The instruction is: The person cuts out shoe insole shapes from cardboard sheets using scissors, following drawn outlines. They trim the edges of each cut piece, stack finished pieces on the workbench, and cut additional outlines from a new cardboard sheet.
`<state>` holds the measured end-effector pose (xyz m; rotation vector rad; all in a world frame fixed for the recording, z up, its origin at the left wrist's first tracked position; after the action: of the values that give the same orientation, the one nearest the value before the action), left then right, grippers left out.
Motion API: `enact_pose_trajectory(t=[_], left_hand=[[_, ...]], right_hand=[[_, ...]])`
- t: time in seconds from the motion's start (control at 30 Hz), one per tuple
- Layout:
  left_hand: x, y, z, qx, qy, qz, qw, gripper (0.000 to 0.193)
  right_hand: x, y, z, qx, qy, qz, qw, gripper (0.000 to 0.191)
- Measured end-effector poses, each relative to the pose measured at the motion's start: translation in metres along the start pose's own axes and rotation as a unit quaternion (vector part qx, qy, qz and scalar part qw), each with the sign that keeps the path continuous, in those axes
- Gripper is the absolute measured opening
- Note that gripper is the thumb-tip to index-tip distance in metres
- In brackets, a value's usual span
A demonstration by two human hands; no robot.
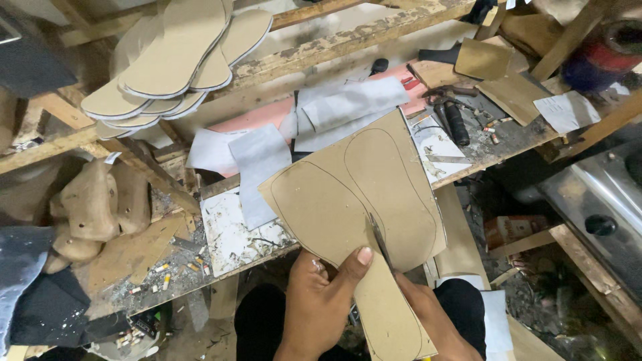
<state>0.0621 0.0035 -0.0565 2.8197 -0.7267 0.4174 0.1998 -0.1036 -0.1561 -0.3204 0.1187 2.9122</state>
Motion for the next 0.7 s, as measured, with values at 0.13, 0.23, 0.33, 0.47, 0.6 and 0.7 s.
enact_pose_trajectory(t=[0.13, 0.23, 0.33, 0.47, 0.6, 0.7], left_hand=[[-0.001, 0.000, 0.003, -0.058, -0.043, -0.007, 0.997, 0.038], [-0.001, 0.000, -0.010, 0.006, -0.039, 0.024, 0.999, 0.038], [-0.019, -0.003, -0.031, 0.103, -0.017, -0.070, 0.992, 0.038], [-0.017, -0.001, -0.033, 0.107, -0.049, -0.071, 0.991, 0.036], [-0.013, 0.004, -0.026, 0.080, -0.057, -0.068, 0.993, 0.034], [-0.013, 0.004, -0.025, 0.068, -0.041, -0.057, 0.995, 0.034]], right_hand=[[-0.001, 0.004, -0.007, 0.046, -0.003, -0.002, 0.999, 0.059], [0.000, 0.004, -0.008, 0.066, -0.081, -0.029, 0.994, 0.067], [0.005, 0.005, -0.006, 0.124, -0.019, 0.025, 0.992, 0.057], [0.001, 0.003, 0.016, 0.094, 0.017, -0.009, 0.995, 0.055], [0.002, 0.001, 0.028, 0.118, -0.018, -0.005, 0.993, 0.055], [0.001, 0.000, 0.029, 0.087, 0.016, -0.002, 0.996, 0.054]])
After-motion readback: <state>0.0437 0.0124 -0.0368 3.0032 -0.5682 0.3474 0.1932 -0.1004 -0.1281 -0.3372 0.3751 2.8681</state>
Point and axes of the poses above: each hand's wrist, its own y-axis away from the middle knuckle, its own x-axis out of the palm, z = x × y, the point moved 5 cm from there along -y, towards the middle knuckle, and after that the axes turned 2 degrees about -z, right-handed, at the moved point
